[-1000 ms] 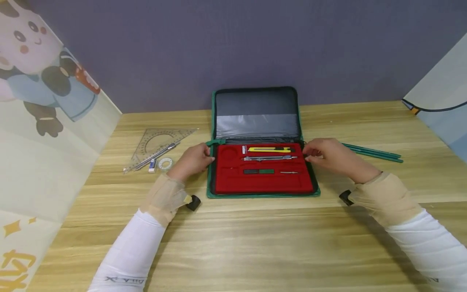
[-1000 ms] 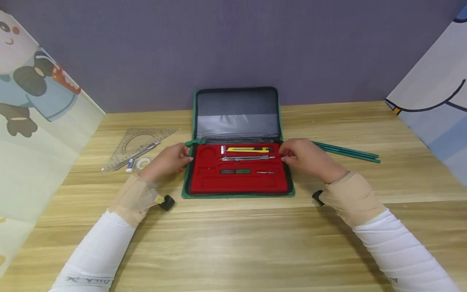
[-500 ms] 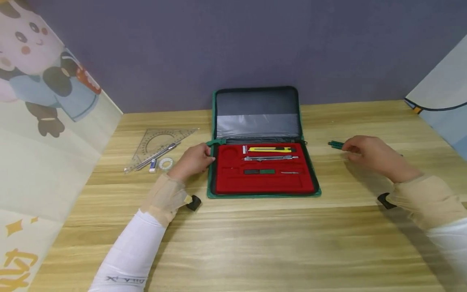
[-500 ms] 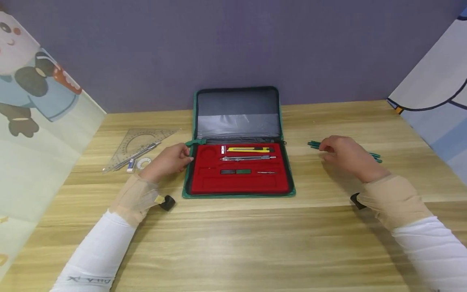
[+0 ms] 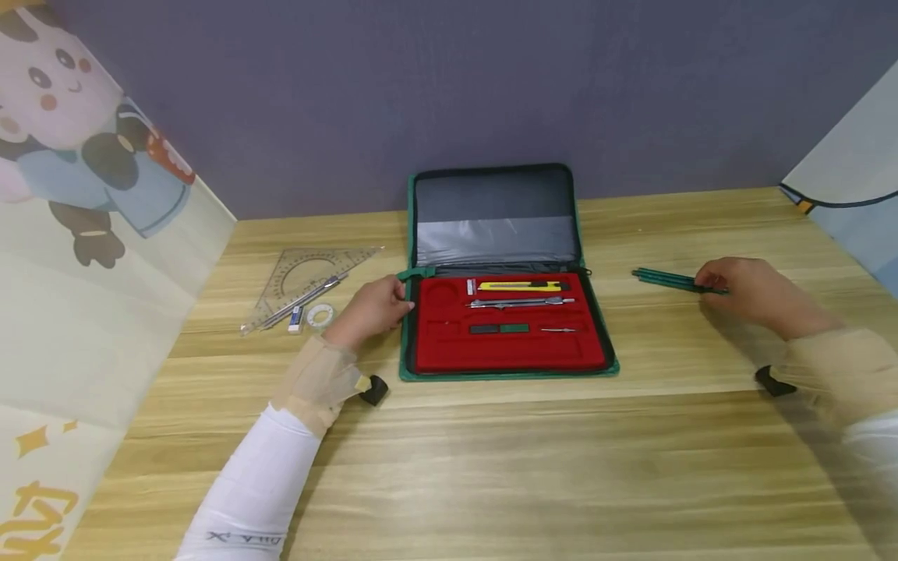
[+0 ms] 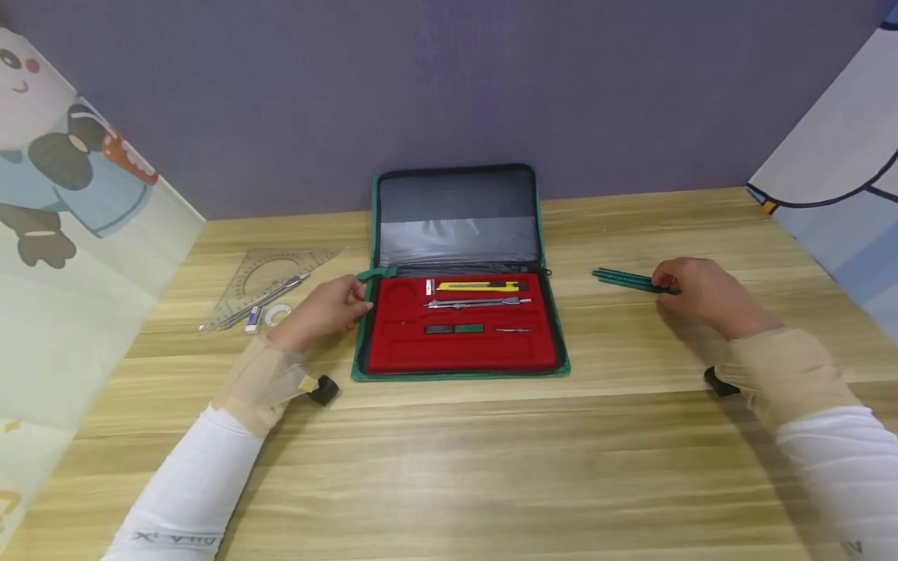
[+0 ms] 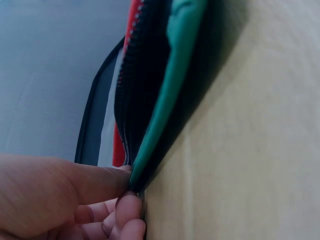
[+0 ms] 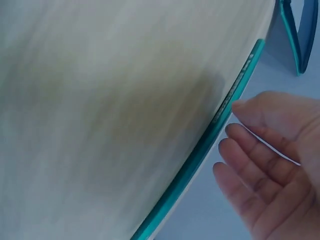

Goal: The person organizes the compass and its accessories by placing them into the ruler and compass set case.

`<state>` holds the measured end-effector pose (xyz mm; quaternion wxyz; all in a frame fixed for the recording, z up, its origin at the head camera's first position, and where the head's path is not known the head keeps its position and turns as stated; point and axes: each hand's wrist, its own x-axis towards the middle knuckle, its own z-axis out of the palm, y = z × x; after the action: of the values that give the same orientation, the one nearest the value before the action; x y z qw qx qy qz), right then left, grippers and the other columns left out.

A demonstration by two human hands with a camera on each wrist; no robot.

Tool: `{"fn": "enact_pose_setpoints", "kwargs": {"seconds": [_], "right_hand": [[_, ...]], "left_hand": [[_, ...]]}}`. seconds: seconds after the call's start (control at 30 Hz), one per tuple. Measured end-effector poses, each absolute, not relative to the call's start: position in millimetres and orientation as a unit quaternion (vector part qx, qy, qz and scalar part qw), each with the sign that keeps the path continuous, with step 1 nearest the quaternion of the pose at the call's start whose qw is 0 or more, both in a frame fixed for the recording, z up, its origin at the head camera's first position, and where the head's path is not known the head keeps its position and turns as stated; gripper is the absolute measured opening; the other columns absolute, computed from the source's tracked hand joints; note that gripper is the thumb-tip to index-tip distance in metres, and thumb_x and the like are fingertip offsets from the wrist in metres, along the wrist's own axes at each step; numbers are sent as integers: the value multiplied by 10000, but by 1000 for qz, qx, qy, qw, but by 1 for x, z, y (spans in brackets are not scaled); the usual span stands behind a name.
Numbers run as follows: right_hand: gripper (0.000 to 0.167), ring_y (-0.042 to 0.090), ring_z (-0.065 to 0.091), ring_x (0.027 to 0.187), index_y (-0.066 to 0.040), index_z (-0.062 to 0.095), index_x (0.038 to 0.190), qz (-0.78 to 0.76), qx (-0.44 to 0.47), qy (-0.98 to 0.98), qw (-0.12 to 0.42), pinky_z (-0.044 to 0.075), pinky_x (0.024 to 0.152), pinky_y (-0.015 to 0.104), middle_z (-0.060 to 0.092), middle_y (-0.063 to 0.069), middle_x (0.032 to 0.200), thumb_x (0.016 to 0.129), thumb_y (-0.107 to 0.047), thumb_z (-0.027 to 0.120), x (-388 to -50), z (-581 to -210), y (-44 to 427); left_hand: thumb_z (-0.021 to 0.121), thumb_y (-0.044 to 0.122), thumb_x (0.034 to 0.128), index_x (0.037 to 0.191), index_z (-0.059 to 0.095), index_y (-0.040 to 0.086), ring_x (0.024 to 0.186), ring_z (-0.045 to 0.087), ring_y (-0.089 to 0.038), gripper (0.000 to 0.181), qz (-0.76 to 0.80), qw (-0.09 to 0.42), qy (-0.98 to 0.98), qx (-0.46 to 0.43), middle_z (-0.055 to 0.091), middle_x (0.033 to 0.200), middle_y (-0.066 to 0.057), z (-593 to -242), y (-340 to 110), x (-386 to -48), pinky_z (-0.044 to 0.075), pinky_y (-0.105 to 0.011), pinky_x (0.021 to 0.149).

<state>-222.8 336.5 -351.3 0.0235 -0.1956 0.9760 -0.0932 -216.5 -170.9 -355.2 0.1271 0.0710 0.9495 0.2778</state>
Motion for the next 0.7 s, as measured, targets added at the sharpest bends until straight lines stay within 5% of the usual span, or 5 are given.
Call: {"fn": "enact_pose_setpoints", "kwargs": {"seconds": [0.7], "right_hand": [[168, 120, 504, 649, -71, 584, 804, -75, -205, 972, 89, 427, 583, 310, 567, -24, 710, 722, -2, 714, -227, -351, 346]], "left_hand": [[574, 174, 936, 956, 497, 25, 643, 544, -138, 169, 283, 125, 948, 70, 576, 770, -60, -357, -172, -217, 433, -235, 578]]}}
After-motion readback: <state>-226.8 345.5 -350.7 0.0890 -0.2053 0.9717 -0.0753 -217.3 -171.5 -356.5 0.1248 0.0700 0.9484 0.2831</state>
